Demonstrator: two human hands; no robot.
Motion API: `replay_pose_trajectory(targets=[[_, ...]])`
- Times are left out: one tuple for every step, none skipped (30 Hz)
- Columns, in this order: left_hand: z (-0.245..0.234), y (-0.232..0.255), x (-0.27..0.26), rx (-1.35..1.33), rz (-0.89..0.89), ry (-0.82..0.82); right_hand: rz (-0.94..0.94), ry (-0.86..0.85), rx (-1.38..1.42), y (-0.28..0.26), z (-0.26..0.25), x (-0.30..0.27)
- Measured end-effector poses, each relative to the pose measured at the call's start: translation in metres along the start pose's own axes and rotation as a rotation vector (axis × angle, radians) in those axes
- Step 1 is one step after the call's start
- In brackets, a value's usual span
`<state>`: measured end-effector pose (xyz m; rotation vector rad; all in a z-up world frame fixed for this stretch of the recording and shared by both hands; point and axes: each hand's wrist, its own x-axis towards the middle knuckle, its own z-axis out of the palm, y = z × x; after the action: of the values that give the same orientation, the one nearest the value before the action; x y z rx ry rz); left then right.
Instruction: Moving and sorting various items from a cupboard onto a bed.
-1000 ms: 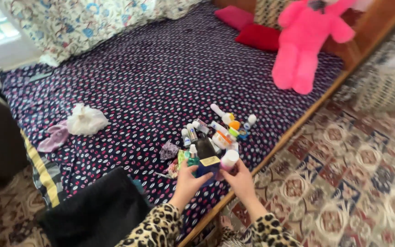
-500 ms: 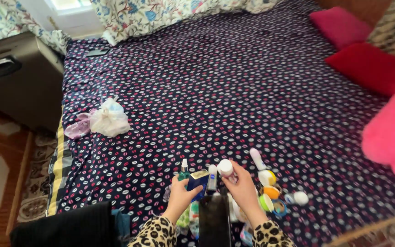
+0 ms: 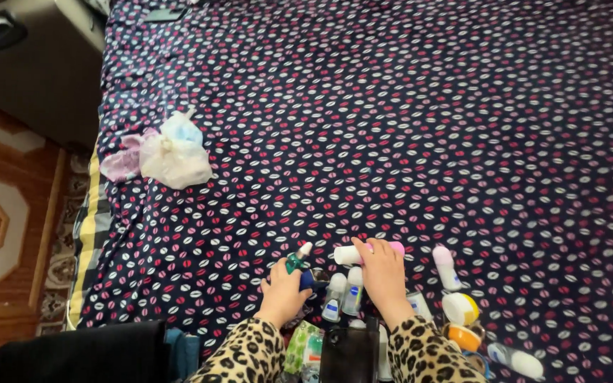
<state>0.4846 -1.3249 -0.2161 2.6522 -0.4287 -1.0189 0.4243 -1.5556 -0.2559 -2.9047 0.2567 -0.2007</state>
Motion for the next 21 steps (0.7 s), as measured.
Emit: replay_pose_trajectory(targets=[[0.002,-0.002,0.000,-0.007,-0.009,-0.003,-0.007,-0.009,0.002,-0.003,0.003,0.000],[0.003,-0.002,0.002,-0.017,-0.014,-0.007,-0.008,-0.024,-0.007,-0.005,0.005,0.000],[0.004,-0.002,0.003,-0.027,-0.019,-0.010,-0.009,-0.039,-0.016,-0.007,0.007,0.000],[0.007,-0.004,0.006,-0.034,-0.024,-0.012,-0.015,-0.045,-0.017,-0.008,0.009,0.001],[0.010,-0.006,0.009,-0.062,-0.002,0.056,0.004,-0.040,-0.030,-0.009,0.011,0.002],[0.012,-0.009,0.010,-0.088,0.018,0.125,0.021,-0.034,-0.042,-0.012,0.013,0.002],[0.012,-0.010,0.007,-0.093,0.011,0.125,0.014,-0.039,-0.042,-0.009,0.023,-0.002],[0.009,-0.009,0.008,-0.099,-0.001,0.139,0.005,-0.023,-0.101,-0.006,0.032,-0.001],[0.005,-0.009,0.007,-0.106,-0.013,0.153,-0.004,-0.006,-0.160,-0.002,0.040,0.000],[0.003,-0.013,0.006,-0.111,-0.015,0.164,-0.015,0.001,-0.161,-0.006,0.035,0.002],[0.000,-0.017,0.004,-0.138,-0.002,0.198,0.013,-0.002,-0.124,-0.009,0.030,0.004],[-0.001,-0.020,0.000,-0.166,0.010,0.230,0.040,-0.008,-0.087,-0.013,0.024,0.003],[-0.003,-0.026,-0.005,-0.173,0.007,0.239,0.029,-0.004,-0.088,-0.014,0.024,0.001],[-0.006,-0.030,-0.010,-0.173,0.009,0.271,0.012,0.054,-0.061,-0.015,0.023,0.001],[-0.008,-0.035,-0.016,-0.173,0.012,0.302,-0.005,0.112,-0.033,-0.016,0.023,0.000],[-0.009,-0.041,-0.022,-0.179,0.013,0.315,-0.015,0.121,-0.037,-0.024,0.015,-0.003],[-0.009,-0.047,-0.028,-0.218,0.019,0.348,-0.044,0.132,0.009,-0.032,0.006,-0.006],[-0.010,-0.053,-0.035,-0.257,0.026,0.384,-0.074,0.144,0.055,-0.041,-0.002,-0.008],[-0.012,-0.058,-0.038,-0.264,0.027,0.400,-0.087,0.154,0.051,-0.047,-0.005,-0.010],[-0.013,-0.064,-0.044,-0.278,0.046,0.445,-0.102,0.168,0.083,-0.055,-0.008,-0.014],[-0.014,-0.071,-0.050,-0.292,0.064,0.490,-0.117,0.181,0.115,-0.062,-0.011,-0.018]])
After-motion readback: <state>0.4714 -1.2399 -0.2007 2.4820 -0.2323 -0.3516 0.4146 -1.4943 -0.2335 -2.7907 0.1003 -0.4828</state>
